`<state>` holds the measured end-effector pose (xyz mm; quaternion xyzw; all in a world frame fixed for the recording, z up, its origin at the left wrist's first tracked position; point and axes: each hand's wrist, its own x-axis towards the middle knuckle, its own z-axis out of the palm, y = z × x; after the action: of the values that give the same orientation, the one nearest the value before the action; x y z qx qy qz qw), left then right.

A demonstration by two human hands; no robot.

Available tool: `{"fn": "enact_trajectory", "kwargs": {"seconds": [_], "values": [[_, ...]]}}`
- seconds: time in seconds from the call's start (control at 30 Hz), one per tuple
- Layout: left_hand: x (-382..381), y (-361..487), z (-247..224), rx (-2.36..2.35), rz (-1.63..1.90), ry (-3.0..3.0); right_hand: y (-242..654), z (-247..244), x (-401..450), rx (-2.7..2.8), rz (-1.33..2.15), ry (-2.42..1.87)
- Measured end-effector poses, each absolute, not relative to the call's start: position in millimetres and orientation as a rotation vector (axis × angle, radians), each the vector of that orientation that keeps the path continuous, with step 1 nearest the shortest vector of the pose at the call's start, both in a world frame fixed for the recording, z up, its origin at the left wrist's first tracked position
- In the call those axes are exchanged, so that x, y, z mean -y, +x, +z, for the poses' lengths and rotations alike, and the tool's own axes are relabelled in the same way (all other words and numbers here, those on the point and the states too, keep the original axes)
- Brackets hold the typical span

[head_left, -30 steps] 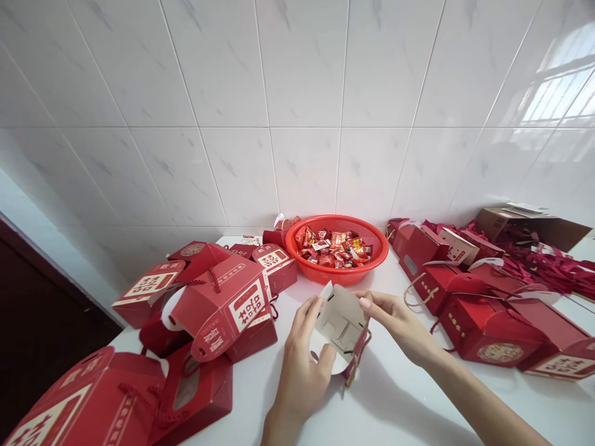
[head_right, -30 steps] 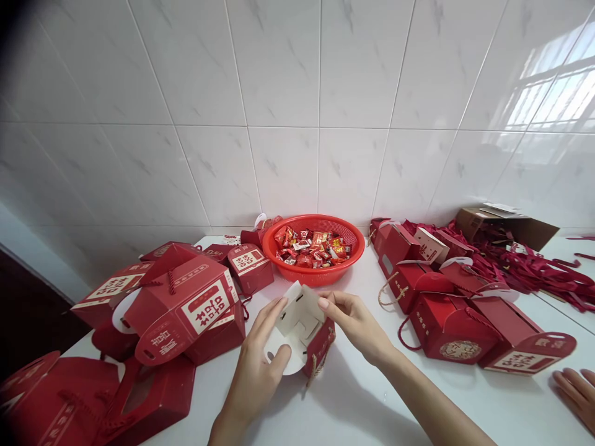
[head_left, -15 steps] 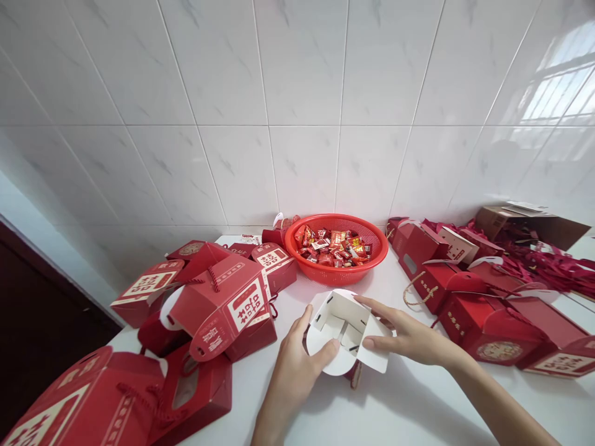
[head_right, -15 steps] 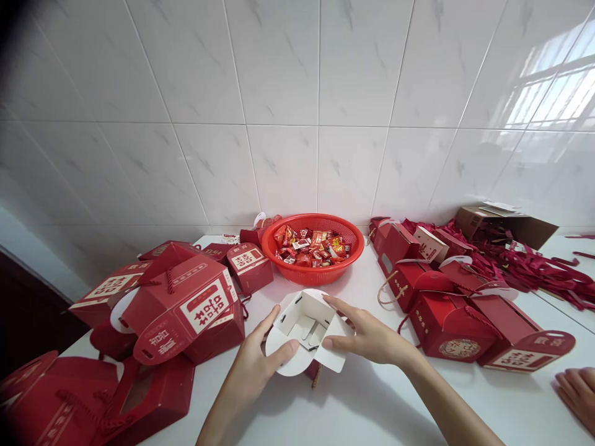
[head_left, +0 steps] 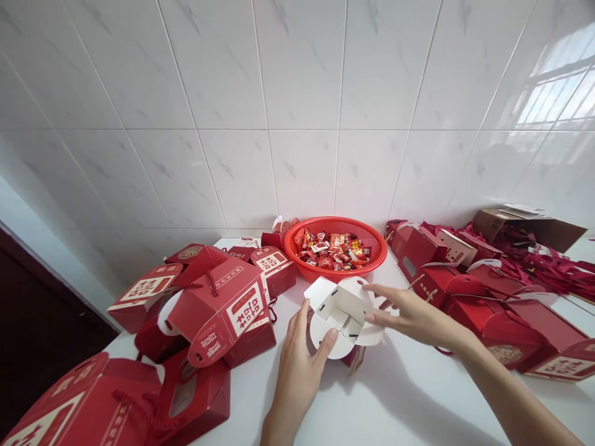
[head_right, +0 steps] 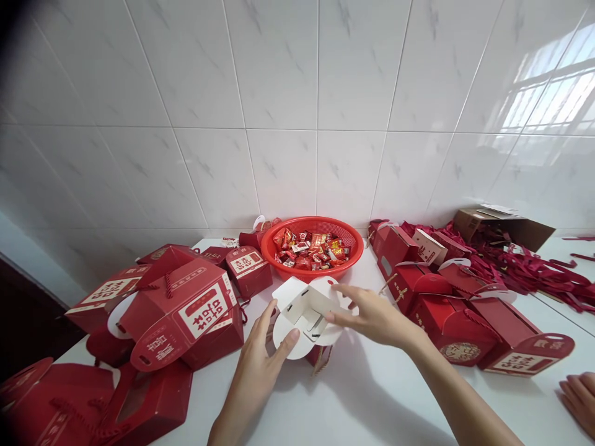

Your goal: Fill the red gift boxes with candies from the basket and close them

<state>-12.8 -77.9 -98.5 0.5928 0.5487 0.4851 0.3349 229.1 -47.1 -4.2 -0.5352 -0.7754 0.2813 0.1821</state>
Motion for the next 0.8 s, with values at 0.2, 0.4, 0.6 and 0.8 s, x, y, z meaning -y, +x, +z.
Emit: {"fn": "enact_trajectory", "kwargs": {"seconds": [0.2,0.4,0.6,0.8], "values": [[82,-10,-93,-1.375,1.273,1.536,230,32,-11,2.187,0.388,-1.488],[86,-9,-88,-1.377,1.286,1.517,216,27,-106,2.237,0.297,-1.739],[88,-8,-86,-1.388,1.360,1.433,191,4,-153,2.414,0.328,-1.885],[87,-4,-87,-1.371,1.441,1.413,170,2,-165,2.605,0.503,-1.911]]}}
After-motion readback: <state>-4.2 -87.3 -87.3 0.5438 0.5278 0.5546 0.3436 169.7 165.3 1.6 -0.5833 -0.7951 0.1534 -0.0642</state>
